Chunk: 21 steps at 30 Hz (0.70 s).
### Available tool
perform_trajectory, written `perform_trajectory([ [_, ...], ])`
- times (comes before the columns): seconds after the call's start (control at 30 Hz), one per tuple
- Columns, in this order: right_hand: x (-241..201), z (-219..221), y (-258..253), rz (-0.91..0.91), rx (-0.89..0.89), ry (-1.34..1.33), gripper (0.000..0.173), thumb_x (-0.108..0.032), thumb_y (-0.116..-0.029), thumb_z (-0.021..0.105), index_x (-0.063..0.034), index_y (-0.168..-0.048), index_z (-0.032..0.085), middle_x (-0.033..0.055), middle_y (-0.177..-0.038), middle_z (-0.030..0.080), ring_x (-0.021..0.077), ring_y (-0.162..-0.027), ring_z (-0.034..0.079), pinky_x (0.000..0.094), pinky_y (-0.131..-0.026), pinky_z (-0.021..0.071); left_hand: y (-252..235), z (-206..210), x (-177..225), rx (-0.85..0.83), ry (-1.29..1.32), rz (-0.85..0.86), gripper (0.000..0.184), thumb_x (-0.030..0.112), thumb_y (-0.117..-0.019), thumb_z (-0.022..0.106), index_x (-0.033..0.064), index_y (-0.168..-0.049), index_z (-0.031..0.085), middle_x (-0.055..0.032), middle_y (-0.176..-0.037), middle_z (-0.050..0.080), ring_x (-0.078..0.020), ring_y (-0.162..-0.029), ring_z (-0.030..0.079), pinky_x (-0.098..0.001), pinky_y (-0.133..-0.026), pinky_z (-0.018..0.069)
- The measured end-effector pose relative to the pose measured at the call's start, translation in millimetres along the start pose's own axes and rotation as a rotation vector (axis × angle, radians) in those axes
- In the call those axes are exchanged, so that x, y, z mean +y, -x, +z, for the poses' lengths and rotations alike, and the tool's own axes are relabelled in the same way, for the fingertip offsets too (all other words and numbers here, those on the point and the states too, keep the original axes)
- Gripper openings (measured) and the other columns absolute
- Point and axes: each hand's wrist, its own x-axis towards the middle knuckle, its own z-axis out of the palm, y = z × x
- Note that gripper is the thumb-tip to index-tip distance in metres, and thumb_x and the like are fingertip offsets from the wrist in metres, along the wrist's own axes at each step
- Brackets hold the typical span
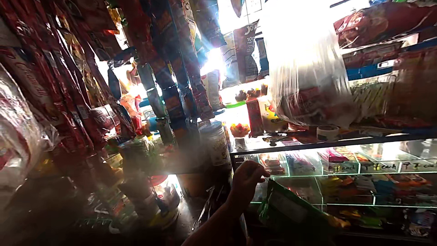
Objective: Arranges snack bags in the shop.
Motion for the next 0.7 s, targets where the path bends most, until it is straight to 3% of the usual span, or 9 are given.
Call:
perform_trajectory([
  [0.1, 33, -18, -11, 0.067, 0.016, -0.073, 0.011, -0.009, -0.1021, 0.048, -0.0112, -0.110, 0.056, -0.0128, -0.092, 0.069, 0.0006, -0.080, 0.069, 0.0227, -0.075, 0.0603, -3, -3, 5, 0.021, -0.025, 0.044, 0.009, 0.000, -0.1002, 0.051, 0.0013, -0.100, 0.060, 0.0011, -0.089, 0.070, -0.0072, -0.087, 0.070, -0.0267, -0.079, 0.0597],
  [0.17, 85, -52, -23, -0.009, -0.136, -0.189, 0.020, -0.026, -0.1061, 0.054, -0.0246, -0.122, 0.065, -0.0136, -0.104, 0.075, 0.0020, -0.088, 0.072, 0.0248, -0.074, 0.0624, -5, -7, 8, 0.027, -0.060, 0.044, 0.009, 0.001, -0.1013, 0.051, -0.0004, -0.102, 0.060, -0.0003, -0.090, 0.070, -0.0080, -0.087, 0.070, -0.0279, -0.080, 0.0596],
  [0.23, 101, -56, -29, -0.071, -0.220, -0.310, 0.024, -0.029, -0.1053, 0.056, -0.0209, -0.126, 0.065, -0.0077, -0.107, 0.075, 0.0057, -0.090, 0.072, 0.0262, -0.073, 0.0623, -7, -12, 7, 0.036, -0.065, 0.045, 0.009, 0.001, -0.1013, 0.052, 0.0002, -0.101, 0.061, 0.0002, -0.089, 0.071, -0.0074, -0.085, 0.070, -0.0264, -0.078, 0.0591],
  [0.3, 69, -38, -26, 0.077, -0.135, -0.300, 0.014, -0.024, -0.1045, 0.055, -0.0239, -0.112, 0.067, -0.0096, -0.095, 0.077, 0.0036, -0.079, 0.073, 0.0237, -0.065, 0.0618, -8, -18, 6, 0.028, -0.070, 0.048, 0.009, 0.001, -0.1007, 0.052, 0.0002, -0.101, 0.061, 0.0011, -0.089, 0.070, -0.0052, -0.085, 0.069, -0.0238, -0.078, 0.0579],
  [0.4, 55, -35, -26, 0.153, -0.135, -0.292, 0.032, -0.010, -0.1061, 0.040, -0.0258, -0.105, 0.067, -0.0128, -0.088, 0.076, 0.0000, -0.074, 0.071, 0.0210, -0.063, 0.0609, -7, -23, 13, 0.004, -0.078, -0.023, 0.008, 0.002, -0.1003, 0.056, -0.0014, -0.102, 0.063, 0.0009, -0.093, 0.067, -0.0031, -0.087, 0.065, -0.0225, -0.080, 0.0561],
  [0.53, 23, -14, -23, 0.222, -0.130, -0.305, 0.036, 0.000, -0.1039, 0.025, -0.0149, -0.103, 0.058, -0.0103, -0.083, 0.075, 0.0009, -0.069, 0.071, 0.0200, -0.062, 0.0603, -8, -27, 21, -0.014, -0.044, -0.107, 0.010, 0.004, -0.1014, 0.055, -0.0016, -0.104, 0.063, -0.0008, -0.095, 0.066, -0.0050, -0.089, 0.065, -0.0244, -0.081, 0.0562],
  [0.63, 38, -22, -31, 0.147, -0.214, -0.320, 0.017, -0.017, -0.1051, 0.052, -0.0232, -0.108, 0.067, -0.0076, -0.093, 0.078, 0.0038, -0.077, 0.073, 0.0226, -0.067, 0.0619, -9, -28, 25, -0.020, -0.037, -0.107, 0.015, 0.007, -0.1037, 0.051, -0.0019, -0.106, 0.062, -0.0023, -0.098, 0.066, -0.0062, -0.092, 0.065, -0.0247, -0.082, 0.0557],
  [0.7, 56, -33, -40, 0.103, -0.229, -0.313, 0.011, -0.022, -0.1023, 0.060, -0.0268, -0.109, 0.066, -0.0068, -0.096, 0.077, 0.0052, -0.080, 0.074, 0.0246, -0.068, 0.0628, -9, -28, 29, -0.010, -0.040, -0.128, 0.021, 0.010, -0.1056, 0.048, -0.0041, -0.109, 0.062, -0.0048, -0.101, 0.066, -0.0076, -0.095, 0.064, -0.0259, -0.083, 0.0544],
])
